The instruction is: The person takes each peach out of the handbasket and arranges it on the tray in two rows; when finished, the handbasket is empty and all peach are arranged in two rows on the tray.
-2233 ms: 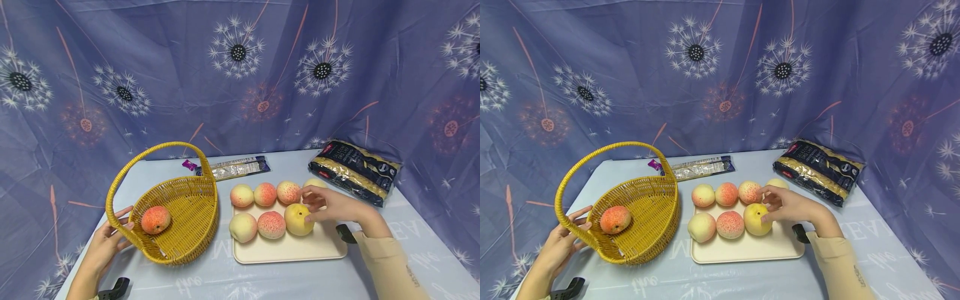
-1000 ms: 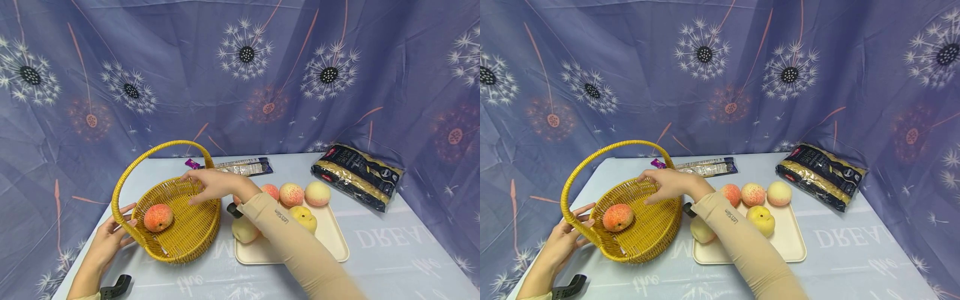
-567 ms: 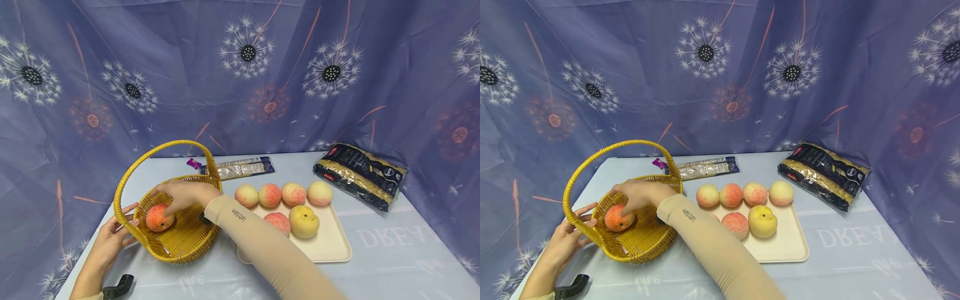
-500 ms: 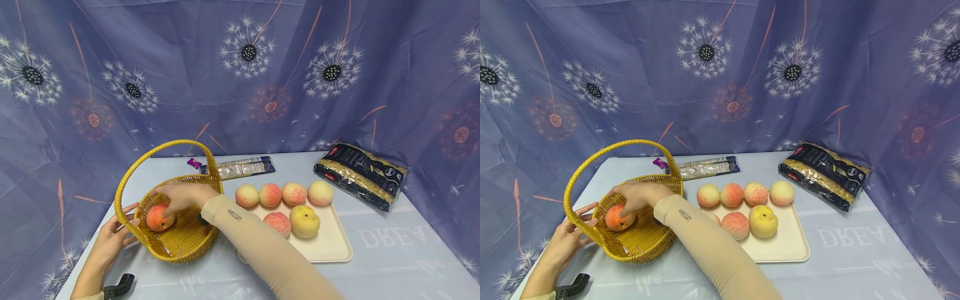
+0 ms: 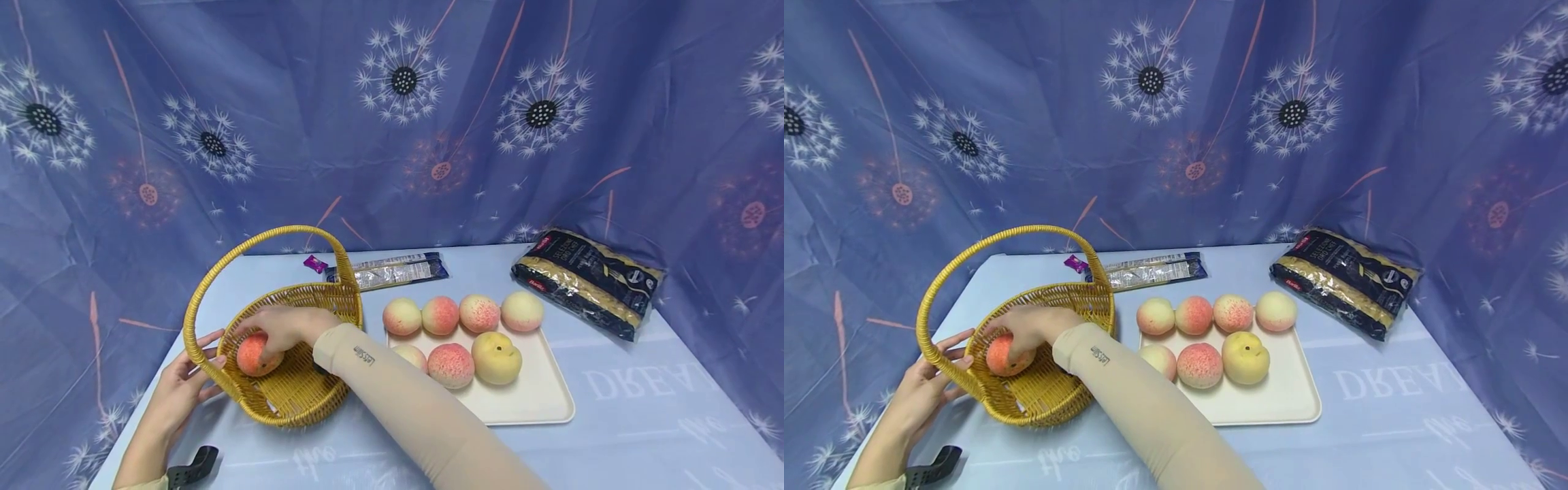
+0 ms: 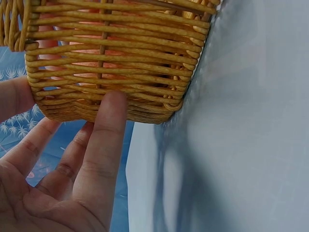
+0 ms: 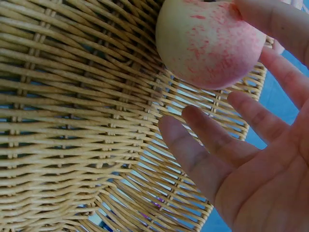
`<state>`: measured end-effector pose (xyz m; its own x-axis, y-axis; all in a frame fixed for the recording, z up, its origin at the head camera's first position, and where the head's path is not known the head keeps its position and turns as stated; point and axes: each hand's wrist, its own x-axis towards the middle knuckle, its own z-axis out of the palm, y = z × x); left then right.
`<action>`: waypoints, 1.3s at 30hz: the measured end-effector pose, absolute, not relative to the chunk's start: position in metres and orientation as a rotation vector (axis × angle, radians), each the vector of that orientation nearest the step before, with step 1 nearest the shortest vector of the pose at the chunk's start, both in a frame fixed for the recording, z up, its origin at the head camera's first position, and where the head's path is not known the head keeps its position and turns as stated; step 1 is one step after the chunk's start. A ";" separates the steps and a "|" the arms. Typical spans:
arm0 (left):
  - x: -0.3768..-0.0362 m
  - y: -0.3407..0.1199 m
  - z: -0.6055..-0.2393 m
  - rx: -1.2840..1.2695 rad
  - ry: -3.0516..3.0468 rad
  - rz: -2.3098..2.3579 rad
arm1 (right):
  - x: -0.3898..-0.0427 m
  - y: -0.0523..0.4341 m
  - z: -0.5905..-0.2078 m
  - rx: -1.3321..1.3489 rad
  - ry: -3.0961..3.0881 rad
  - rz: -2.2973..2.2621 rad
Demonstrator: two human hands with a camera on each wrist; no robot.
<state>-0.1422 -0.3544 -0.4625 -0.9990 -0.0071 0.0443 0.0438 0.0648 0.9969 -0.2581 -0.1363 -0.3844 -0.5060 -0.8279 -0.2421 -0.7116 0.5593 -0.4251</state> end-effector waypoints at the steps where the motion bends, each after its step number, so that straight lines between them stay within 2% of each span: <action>1: -0.142 -0.354 -0.462 -0.034 -2.267 -2.122 | -0.258 -0.137 -0.386 -1.260 2.373 -0.372; 9: -0.142 -0.353 -0.461 0.000 -2.249 -2.141 | -0.257 -0.140 -0.393 -1.337 2.373 -0.323; 29: -0.141 -0.352 -0.459 0.056 -2.272 -2.119 | -0.254 -0.135 -0.391 -1.319 2.397 -0.329; 39: -0.140 -0.351 -0.458 0.090 -2.292 -2.104 | -0.255 -0.122 -0.390 -1.197 2.301 -0.515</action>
